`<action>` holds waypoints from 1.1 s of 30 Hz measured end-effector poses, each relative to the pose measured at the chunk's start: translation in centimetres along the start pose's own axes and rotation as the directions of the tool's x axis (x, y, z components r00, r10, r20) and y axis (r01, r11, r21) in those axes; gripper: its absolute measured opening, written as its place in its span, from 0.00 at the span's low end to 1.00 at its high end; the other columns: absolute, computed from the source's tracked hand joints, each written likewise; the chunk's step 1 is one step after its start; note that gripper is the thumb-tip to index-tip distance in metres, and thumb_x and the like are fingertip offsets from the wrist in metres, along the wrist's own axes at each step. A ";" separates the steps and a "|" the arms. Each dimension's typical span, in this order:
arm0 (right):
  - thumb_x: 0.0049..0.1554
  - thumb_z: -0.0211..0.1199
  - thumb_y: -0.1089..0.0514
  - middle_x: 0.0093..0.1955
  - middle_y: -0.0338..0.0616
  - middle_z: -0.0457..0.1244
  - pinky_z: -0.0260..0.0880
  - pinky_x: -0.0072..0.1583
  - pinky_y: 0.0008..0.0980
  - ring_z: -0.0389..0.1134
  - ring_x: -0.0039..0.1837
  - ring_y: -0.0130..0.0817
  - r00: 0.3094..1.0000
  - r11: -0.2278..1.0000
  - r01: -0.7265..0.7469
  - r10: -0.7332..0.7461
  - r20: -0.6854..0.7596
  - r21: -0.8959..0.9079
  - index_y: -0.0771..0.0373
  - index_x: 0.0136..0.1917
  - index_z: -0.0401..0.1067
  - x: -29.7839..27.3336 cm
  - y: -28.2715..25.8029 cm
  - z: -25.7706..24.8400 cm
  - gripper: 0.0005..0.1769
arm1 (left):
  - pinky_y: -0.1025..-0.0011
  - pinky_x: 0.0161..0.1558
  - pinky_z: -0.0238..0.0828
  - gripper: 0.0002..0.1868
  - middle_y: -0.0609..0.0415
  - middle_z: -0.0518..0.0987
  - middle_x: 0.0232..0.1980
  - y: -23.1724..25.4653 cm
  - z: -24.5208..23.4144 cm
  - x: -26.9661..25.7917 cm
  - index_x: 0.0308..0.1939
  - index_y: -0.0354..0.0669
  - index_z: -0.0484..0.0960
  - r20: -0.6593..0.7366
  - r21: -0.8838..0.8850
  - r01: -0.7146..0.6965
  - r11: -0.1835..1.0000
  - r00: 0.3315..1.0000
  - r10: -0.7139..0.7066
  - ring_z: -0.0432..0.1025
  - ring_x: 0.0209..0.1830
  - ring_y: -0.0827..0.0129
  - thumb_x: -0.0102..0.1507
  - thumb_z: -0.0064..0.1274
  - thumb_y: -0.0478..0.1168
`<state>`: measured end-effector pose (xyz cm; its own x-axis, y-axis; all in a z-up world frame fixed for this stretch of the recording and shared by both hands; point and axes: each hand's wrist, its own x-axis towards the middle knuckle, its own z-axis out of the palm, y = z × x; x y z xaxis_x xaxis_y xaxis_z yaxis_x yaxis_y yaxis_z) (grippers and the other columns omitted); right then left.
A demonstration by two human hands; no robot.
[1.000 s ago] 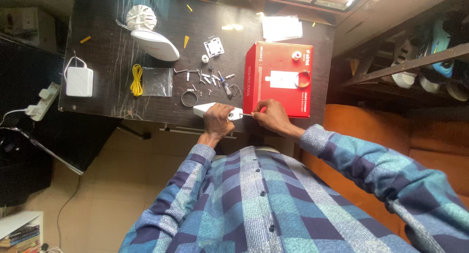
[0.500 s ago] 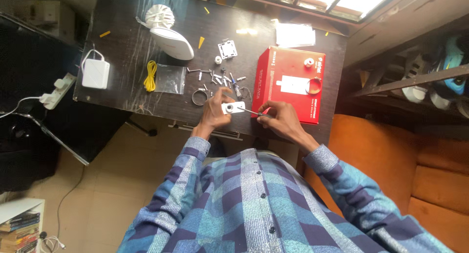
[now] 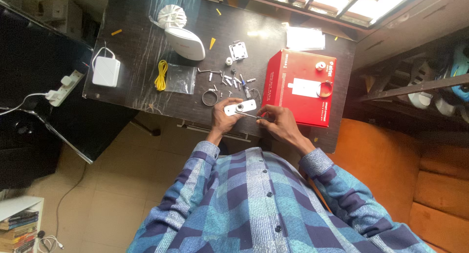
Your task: The person assembles a white electronic device by inserting a small white component and tightening it with a screwdriver. They then open drawers to retrieve a container of red connectors and a yellow-lidded jar, placing them on the table.
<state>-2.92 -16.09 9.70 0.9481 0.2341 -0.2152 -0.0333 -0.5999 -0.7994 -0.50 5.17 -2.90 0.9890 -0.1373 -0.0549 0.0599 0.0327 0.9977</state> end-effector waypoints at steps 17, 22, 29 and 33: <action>0.48 0.70 0.55 0.38 0.55 0.71 0.74 0.46 0.47 0.74 0.41 0.51 0.998 0.938 0.004 -0.028 -0.064 -0.346 0.57 0.47 0.82 1.0 -3.4 2.4 0.12 | 0.68 0.49 0.78 0.28 0.48 0.86 0.48 -0.7 -1.1 0.1 0.53 0.46 0.86 0.040 0.271 -0.103 0.957 0.995 0.096 0.82 0.46 0.61 0.48 0.73 0.39; 0.50 0.68 0.56 0.33 0.57 0.69 0.72 0.47 0.50 0.72 0.38 0.53 0.999 0.880 -0.041 0.025 -0.039 -0.473 0.58 0.46 0.83 1.0 -5.5 3.3 0.10 | 0.66 0.54 0.77 0.24 0.48 0.86 0.52 -1.4 -1.4 0.4 0.53 0.45 0.87 0.094 0.320 -0.247 0.915 0.969 0.228 0.81 0.52 0.59 0.51 0.67 0.37; 0.51 0.65 0.58 0.34 0.54 0.69 0.72 0.44 0.50 0.72 0.38 0.50 0.997 0.851 -0.081 0.060 -0.058 -0.518 0.58 0.44 0.82 0.7 -5.5 3.6 0.08 | 0.63 0.50 0.76 0.21 0.49 0.85 0.50 -0.6 -0.5 1.4 0.53 0.46 0.86 0.180 0.475 -0.246 0.845 0.967 0.180 0.80 0.47 0.56 0.55 0.67 0.40; 0.51 0.63 0.59 0.35 0.51 0.69 0.71 0.42 0.49 0.73 0.37 0.47 0.998 0.841 -0.047 0.012 -0.069 -0.540 0.55 0.44 0.82 0.6 -4.9 2.3 0.08 | 0.58 0.47 0.74 0.19 0.48 0.85 0.46 0.9 0.6 2.0 0.47 0.46 0.88 0.277 0.566 -0.404 0.719 0.914 0.295 0.79 0.44 0.53 0.52 0.69 0.42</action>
<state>-2.92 -11.24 12.19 0.9672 0.1737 -0.1851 0.0980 -0.9281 -0.3591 1.44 4.32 -2.12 0.8846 -0.3900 0.2558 -0.4327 -0.4814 0.7623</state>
